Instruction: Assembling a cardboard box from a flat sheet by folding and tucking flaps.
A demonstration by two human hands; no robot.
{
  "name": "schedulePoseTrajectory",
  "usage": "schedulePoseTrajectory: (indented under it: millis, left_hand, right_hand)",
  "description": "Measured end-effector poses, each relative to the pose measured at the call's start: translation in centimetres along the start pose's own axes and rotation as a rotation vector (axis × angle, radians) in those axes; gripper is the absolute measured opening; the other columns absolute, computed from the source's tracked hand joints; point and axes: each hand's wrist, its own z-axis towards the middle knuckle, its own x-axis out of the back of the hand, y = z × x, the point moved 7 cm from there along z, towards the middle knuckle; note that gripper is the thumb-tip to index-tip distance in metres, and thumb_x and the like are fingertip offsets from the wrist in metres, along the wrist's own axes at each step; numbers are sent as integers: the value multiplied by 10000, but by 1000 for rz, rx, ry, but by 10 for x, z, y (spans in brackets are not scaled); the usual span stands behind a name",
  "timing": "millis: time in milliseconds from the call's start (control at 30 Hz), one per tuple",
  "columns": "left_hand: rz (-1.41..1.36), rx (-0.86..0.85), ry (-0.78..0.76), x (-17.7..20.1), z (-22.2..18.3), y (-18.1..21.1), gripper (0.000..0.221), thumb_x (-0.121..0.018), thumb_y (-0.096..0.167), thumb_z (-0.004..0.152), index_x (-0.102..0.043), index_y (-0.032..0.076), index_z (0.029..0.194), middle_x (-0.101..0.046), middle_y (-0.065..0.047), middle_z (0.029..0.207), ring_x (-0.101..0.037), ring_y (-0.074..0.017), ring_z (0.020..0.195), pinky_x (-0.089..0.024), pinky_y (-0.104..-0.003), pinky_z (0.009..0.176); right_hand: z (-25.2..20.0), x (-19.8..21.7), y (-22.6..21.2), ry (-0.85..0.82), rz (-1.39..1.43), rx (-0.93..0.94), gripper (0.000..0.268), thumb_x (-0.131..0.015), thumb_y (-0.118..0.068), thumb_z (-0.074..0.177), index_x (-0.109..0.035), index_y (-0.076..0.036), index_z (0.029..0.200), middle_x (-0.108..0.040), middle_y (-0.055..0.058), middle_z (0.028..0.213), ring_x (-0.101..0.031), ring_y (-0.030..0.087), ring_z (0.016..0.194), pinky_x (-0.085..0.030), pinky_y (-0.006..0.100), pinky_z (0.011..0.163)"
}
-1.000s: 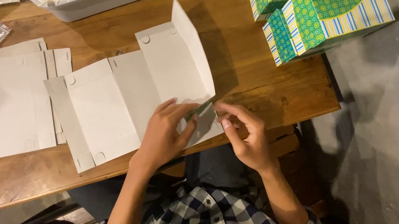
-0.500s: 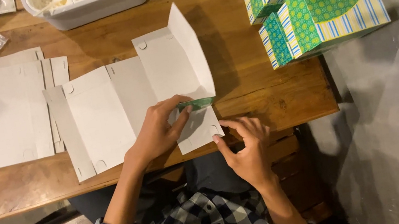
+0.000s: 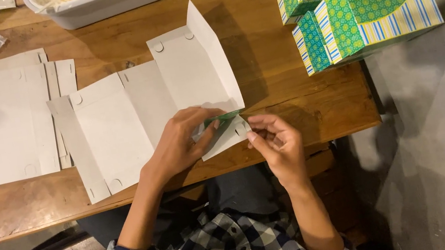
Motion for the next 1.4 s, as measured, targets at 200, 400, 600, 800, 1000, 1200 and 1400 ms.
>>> schedulePoseTrajectory:
  millis: [200, 400, 600, 800, 1000, 1200, 1400]
  left_hand:
    - [0, -29, 12, 7, 5, 18, 141, -673, 53, 951, -763, -6, 1043, -769, -216, 1052, -737, -411, 1005, -542, -523, 932]
    - [-75, 15, -17, 6, 5, 13, 237, -632, 26, 957, -745, 26, 1165, -781, -196, 1050, -747, -419, 959, -554, -527, 904]
    - [-145, -6, -27, -1, 7, 6, 213, -626, 23, 963, -770, 64, 1114, -789, -155, 1036, -760, -362, 966, -562, -480, 921]
    - [-275, 12, -27, -1, 5, 4, 271, -632, 13, 952, -759, 67, 1186, -795, -156, 1096, -761, -368, 1025, -575, -486, 912]
    - [-280, 58, -34, -6, -1, -4, 251, -658, 27, 962, -763, 60, 1188, -791, -166, 1112, -765, -329, 1023, -599, -452, 892]
    - [-267, 58, -47, -4, 2, -2, 234, -666, 27, 955, -770, 44, 1164, -785, -183, 1103, -765, -350, 1018, -617, -456, 875]
    - [-253, 44, -30, -3, 2, -1, 221, -669, 19, 949, -770, 24, 1146, -785, -203, 1087, -767, -365, 1006, -622, -468, 857]
  right_hand:
    - [9, -3, 16, -11, 203, -80, 339, -708, 22, 873, -628, 43, 1202, -711, 158, 971, -675, 163, 617, -436, 178, 439]
    - [14, -2, 16, -19, 231, -86, 327, -724, 31, 866, -609, 44, 1171, -704, 155, 934, -648, 161, 564, -396, 179, 432]
    - [13, -1, 17, -2, 236, -73, 301, -728, 14, 871, -608, 31, 1146, -694, 154, 909, -640, 156, 551, -376, 191, 438]
    - [13, 2, 26, 50, 235, -66, 319, -742, -13, 867, -614, 38, 1155, -666, 142, 812, -634, 148, 535, -381, 195, 452]
    - [8, -2, 18, 158, 201, 7, 322, -768, 14, 854, -605, 24, 1132, -677, 155, 814, -578, 122, 515, -430, 216, 468]
    - [7, 0, 18, 164, 204, 9, 312, -778, -8, 850, -609, 26, 1110, -691, 174, 812, -565, 116, 492, -435, 217, 457]
    - [3, 1, 22, 140, 192, 46, 316, -785, -15, 824, -685, 85, 1107, -703, 203, 848, -644, 156, 565, -520, 239, 513]
